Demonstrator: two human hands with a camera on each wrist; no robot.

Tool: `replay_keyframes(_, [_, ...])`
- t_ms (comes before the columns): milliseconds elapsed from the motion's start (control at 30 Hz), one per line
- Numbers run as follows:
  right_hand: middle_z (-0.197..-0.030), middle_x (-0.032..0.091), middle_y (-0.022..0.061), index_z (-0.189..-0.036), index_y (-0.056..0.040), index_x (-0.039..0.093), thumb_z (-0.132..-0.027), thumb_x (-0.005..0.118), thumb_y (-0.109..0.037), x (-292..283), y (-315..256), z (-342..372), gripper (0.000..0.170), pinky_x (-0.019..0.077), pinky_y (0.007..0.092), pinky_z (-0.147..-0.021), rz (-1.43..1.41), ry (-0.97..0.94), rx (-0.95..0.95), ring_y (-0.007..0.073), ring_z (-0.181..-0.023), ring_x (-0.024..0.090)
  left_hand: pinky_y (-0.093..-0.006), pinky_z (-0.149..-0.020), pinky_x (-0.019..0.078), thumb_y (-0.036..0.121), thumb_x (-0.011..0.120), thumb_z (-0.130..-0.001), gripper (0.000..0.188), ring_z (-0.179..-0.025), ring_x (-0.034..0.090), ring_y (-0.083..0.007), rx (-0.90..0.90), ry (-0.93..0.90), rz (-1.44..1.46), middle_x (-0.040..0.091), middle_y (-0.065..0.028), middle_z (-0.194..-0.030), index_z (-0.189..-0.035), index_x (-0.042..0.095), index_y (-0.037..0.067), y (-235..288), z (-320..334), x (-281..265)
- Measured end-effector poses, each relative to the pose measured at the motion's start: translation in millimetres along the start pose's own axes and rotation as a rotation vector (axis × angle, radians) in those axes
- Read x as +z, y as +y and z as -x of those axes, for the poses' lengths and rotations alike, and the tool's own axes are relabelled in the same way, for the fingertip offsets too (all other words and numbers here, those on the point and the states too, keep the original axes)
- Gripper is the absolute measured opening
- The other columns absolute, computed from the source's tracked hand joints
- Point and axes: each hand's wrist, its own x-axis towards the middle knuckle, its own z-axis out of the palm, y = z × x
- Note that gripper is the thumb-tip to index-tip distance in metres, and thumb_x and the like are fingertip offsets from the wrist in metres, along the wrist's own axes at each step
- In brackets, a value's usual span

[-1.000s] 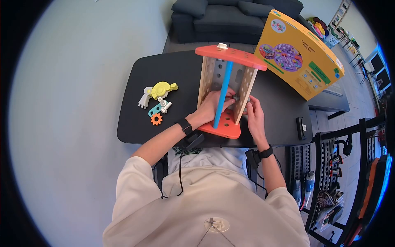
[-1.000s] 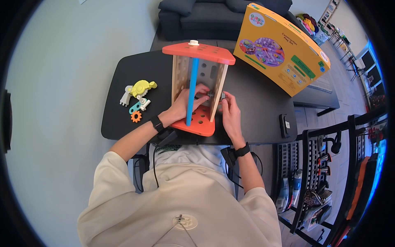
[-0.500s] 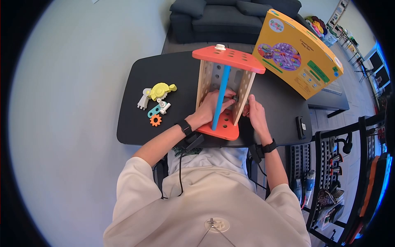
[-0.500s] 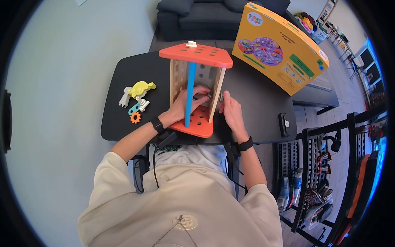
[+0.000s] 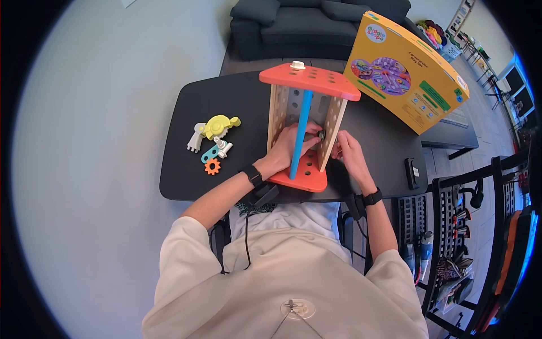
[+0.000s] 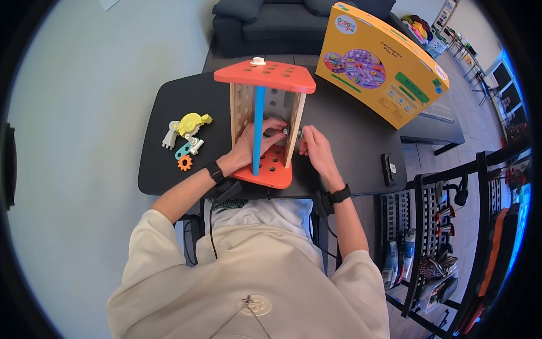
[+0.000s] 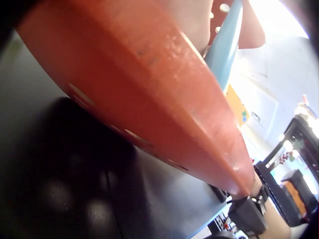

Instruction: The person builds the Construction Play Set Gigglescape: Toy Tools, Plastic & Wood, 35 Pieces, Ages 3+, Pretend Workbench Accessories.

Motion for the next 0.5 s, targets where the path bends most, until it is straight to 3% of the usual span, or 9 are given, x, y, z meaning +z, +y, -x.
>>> replay_keyframes(67, [-0.069,0.06,0.006,-0.092,-0.0022,0.059,-0.115,0.04,-0.047,-0.5,-2.8,-6.1,0.054,0.0482,0.0335,-0.065,0.16,0.015,0.116,0.0154,-0.066,0.063,-0.0366,-0.092,0.0604,0.012,0.074,-0.098,0.034,-0.107,0.076,-0.0276,-0.006,0.0,-0.021,0.077,-0.0171,-0.117,-0.13,0.068,0.0,-0.3,0.2,0.4])
replay_keyframes(200, [-0.063,0.056,0.0079,-0.085,-0.0022,0.059,-0.114,0.037,-0.053,-0.3,-18.6,-2.8,0.062,0.0472,0.0362,-0.065,0.259,0.018,0.186,0.0181,-0.064,0.062,-0.036,-0.09,0.0607,0.013,0.073,-0.099,0.034,-0.107,0.076,-0.0268,-0.021,0.006,-0.012,0.077,-0.0165,-0.116,-0.13,0.068,0.002,-1.6,0.1,1.5])
replay_keyframes(267, [-0.077,0.064,0.0078,-0.101,-0.0018,0.062,-0.115,0.04,-0.045,0.4,-23.7,5.4,0.051,0.0491,0.0327,-0.068,0.192,0.04,0.129,0.0156,-0.071,0.064,-0.0355,-0.089,0.0613,0.014,0.073,-0.099,0.034,-0.107,0.076,-0.0258,-0.062,-0.008,-0.053,0.077,-0.0166,-0.117,-0.131,0.068,0.002,5.5,0.9,-0.7])
replay_keyframes(300, [-0.077,0.064,0.0078,-0.101,-0.0018,0.062,-0.115,0.04,-0.045,1.1,-20.9,9.5,0.051,0.0491,0.0327,-0.068,0.193,0.052,0.134,0.0156,-0.071,0.064,-0.0358,-0.087,0.0618,0.014,0.073,-0.099,0.035,-0.104,0.076,-0.0249,-0.082,-0.009,-0.057,0.076,-0.0167,-0.118,-0.132,0.068,0.002,8.8,1.4,-1.0])
replay_keyframes(367, [-0.098,0.068,0.0074,-0.123,-0.0022,0.058,-0.116,0.044,-0.033,0.1,-13.3,17.5,0.034,0.0514,0.0296,-0.073,-0.097,0.074,-0.017,0.0134,-0.08,0.065,-0.0362,-0.086,0.0619,0.014,0.073,-0.099,0.036,-0.104,0.076,-0.0247,-0.052,-0.01,-0.029,0.076,-0.0166,-0.118,-0.133,0.068,0.002,3.8,1.8,1.1])
replay_keyframes(500, [-0.11,0.065,0.0061,-0.137,-0.0037,0.05,-0.115,0.048,-0.023,-8.6,-10.3,21.5,0.03,0.0528,0.028,-0.078,-0.066,-0.06,-0.06,0.0124,-0.087,0.065,-0.0386,-0.09,0.0596,0.013,0.073,-0.098,0.038,-0.107,0.074,-0.0279,-0.024,-0.015,-0.075,0.076,-0.0175,-0.115,-0.135,0.069,0.003,7.2,1.7,0.7])
